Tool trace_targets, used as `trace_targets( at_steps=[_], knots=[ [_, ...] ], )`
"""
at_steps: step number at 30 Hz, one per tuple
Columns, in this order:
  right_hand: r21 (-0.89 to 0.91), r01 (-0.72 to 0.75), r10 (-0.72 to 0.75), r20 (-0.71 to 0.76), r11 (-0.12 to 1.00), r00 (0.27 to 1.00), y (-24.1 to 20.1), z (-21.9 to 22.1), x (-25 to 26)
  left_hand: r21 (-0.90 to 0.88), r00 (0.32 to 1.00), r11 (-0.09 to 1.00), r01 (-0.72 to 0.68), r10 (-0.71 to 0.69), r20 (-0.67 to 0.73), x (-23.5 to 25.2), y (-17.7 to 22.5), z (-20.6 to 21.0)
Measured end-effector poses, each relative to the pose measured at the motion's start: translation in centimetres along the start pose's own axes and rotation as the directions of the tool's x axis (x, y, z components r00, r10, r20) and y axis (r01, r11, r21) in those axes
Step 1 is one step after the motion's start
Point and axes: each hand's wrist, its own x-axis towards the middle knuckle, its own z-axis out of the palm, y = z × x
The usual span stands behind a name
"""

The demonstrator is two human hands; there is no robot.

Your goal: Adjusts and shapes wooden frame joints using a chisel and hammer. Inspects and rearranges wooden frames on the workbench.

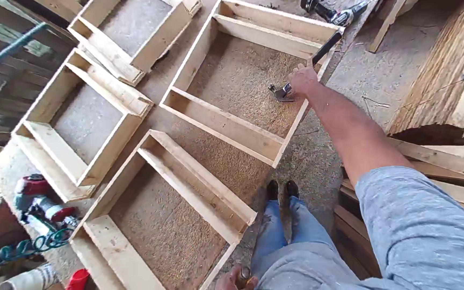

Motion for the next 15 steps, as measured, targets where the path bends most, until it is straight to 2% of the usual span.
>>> trace_targets(
  at_steps=[2, 4, 6, 7, 9, 11, 13, 15],
  knots=[
    [-0.051, 0.093, -0.093, -0.003, 0.994, 0.996, 0.4, -0.4, -0.2, 0.01, 0.988, 0.994, -0.107, 0.108, -0.113, 1.6, 1.9, 0.3],
    [-0.022, 0.14, -0.142, -0.161, 0.99, 0.977, 0.5, -2.1, -3.1, 0.081, 0.913, 0.943, -0.322, 0.333, -0.238, 5.2, 4.9, -0.6],
    [0.037, 0.027, -0.017, -0.241, 0.999, 0.97, -0.4, -3.9, -8.7, 0.175, 0.81, 0.85, -0.497, 0.527, -0.257, 9.8, 8.9, -1.9],
    [0.128, -0.058, 0.086, -0.231, 0.99, 0.969, -0.6, -4.4, -12.3, 0.256, 0.784, 0.813, -0.522, 0.576, -0.232, 12.2, 11.3, -2.7],
    [0.363, -0.185, 0.242, -0.116, 0.913, 0.963, -0.1, -3.4, -20.1, 0.471, 0.797, 0.74, -0.48, 0.593, -0.118, 17.0, 15.7, -4.5],
    [0.629, -0.268, 0.31, 0.045, 0.73, 0.95, -0.1, 0.6, -28.0, 0.646, 0.855, 0.641, -0.415, 0.517, 0.036, 20.8, 19.4, -6.0],
    [0.82, -0.353, 0.39, 0.175, 0.451, 0.904, -2.5, 5.7, -36.0, 0.703, 0.825, 0.557, -0.441, 0.56, 0.074, 22.4, 20.5, -6.5],
    [0.866, -0.441, 0.485, 0.288, 0.237, 0.826, -5.9, 10.5, -43.2, 0.724, 0.779, 0.508, -0.467, 0.623, 0.065, 22.8, 20.5, -6.4]
  ],
)
